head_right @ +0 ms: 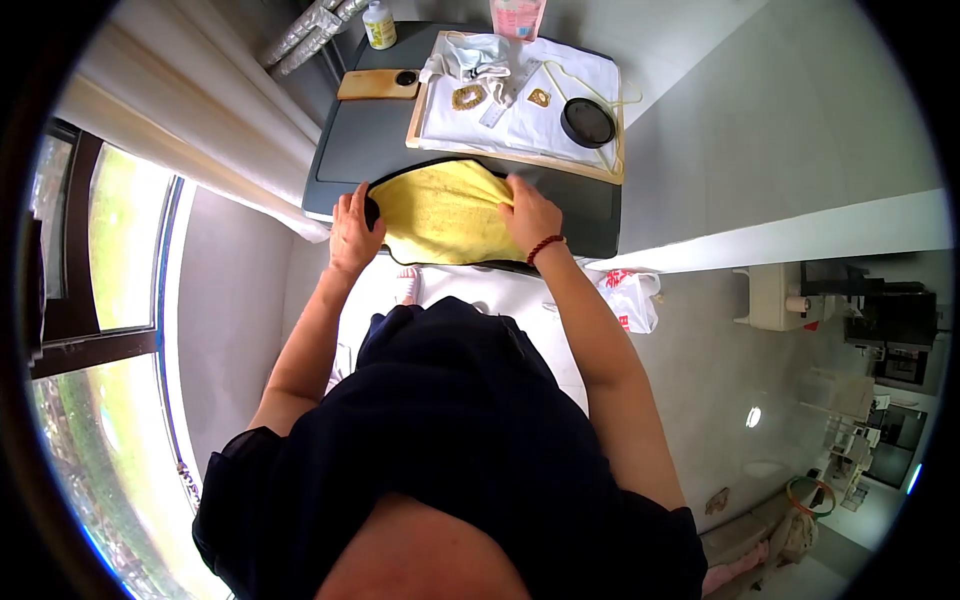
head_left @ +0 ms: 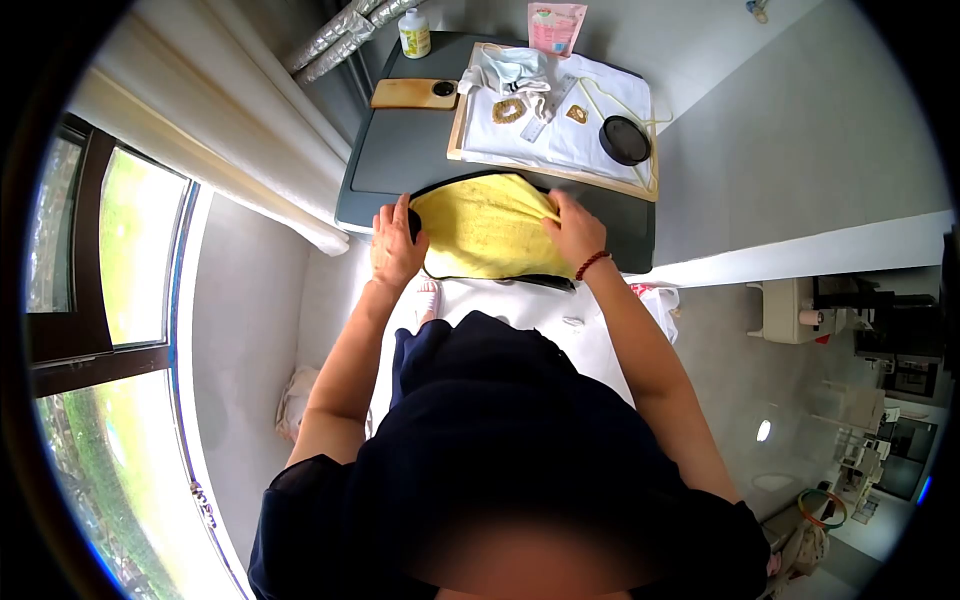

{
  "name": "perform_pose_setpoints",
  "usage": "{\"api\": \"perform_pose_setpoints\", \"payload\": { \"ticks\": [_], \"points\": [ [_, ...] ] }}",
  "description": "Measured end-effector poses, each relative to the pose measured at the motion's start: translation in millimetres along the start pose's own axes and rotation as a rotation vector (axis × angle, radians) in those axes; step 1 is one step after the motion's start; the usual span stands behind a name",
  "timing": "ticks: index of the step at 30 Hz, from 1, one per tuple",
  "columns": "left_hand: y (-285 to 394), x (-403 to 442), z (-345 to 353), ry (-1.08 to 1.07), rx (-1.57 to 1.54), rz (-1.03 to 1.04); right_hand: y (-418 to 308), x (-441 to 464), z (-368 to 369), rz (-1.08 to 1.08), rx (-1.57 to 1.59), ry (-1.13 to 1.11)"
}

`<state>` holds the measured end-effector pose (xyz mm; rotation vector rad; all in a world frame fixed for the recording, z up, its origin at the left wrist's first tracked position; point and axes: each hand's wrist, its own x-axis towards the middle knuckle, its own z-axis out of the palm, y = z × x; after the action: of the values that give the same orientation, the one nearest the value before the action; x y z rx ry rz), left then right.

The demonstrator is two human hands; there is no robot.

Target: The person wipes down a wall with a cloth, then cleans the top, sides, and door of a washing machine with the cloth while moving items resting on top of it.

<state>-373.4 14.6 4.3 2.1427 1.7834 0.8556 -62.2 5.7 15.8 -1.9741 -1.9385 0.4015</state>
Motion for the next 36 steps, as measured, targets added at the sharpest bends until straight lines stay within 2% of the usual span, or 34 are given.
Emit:
{"api": "perform_pose_setpoints", "payload": {
  "ticks": [2,3,5,7,9,11,12,14,15,17,20,23,25,28,32,34,36],
  "points": [
    [-13.4,6.0,-6.2,-0.064,0.014,-0.014,-7.3,-4.1,-17.5,-0.008,0.041,-0.133],
    [-13.9,6.5,-15.5,-0.11,0.03,-0.087,-10.7,-5.7,-29.5,-0.013,0.06,-0.2],
    [-13.1,16.0,-50.5,-0.112,-0.057,-0.097,-9.2,-5.2,-56.1,-0.045,0.296,-0.194],
    [2.5,35.0,-95.7,-0.002,-0.271,-0.029,-6.2,-2.2,-83.8,-0.133,0.487,-0.182],
    [14.2,62.7,-132.9,0.133,-0.399,0.088,-36.2,-0.5,-126.7,-0.067,0.745,-0.179],
    [48.9,78.5,-180.2,0.259,-0.474,0.202,-59.2,2.3,-155.6,-0.233,0.877,-0.056],
    [61.7,81.2,-198.5,0.333,-0.416,0.276,-66.5,1.6,-163.8,-0.293,0.918,0.023],
    [73.9,80.9,-221.5,0.463,-0.299,0.456,-76.6,-7.5,-176.5,-0.445,0.742,0.201],
    [81.4,73.7,-225.8,0.494,-0.337,0.481,-80.5,-15.0,-182.7,-0.517,0.652,0.288],
    [79.7,48.8,-221.2,0.455,-0.376,0.437,-77.0,-35.8,-186.4,-0.569,0.429,0.327],
    [52.9,5.0,-195.8,0.171,-0.316,0.325,-53.0,-67.1,-155.4,-0.522,0.415,0.156],
    [32.1,-28.0,-131.6,-0.046,-0.165,0.243,-16.9,-88.7,-94.3,-0.338,0.321,-0.104],
    [-3.8,-43.3,-69.3,-0.131,-0.192,0.23,12.6,-91.8,-46.2,-0.314,0.28,-0.162],
    [-12.1,-46.3,-40.3,-0.305,-0.117,0.187,22.6,-89.7,-27.2,-0.287,0.212,-0.262],
    [23.7,-25.3,-52.4,-0.263,-0.144,0.255,3.8,-88.1,-48.1,-0.279,0.186,-0.219],
    [30.1,-6.3,-27.1,-0.245,-0.209,0.224,-22.3,-82.4,-56.5,-0.206,0.104,-0.147],
    [38.1,10.2,7.6,-0.199,-0.193,0.244,-48.5,-57.3,-44.1,-0.297,0.165,-0.029]
  ]
}}
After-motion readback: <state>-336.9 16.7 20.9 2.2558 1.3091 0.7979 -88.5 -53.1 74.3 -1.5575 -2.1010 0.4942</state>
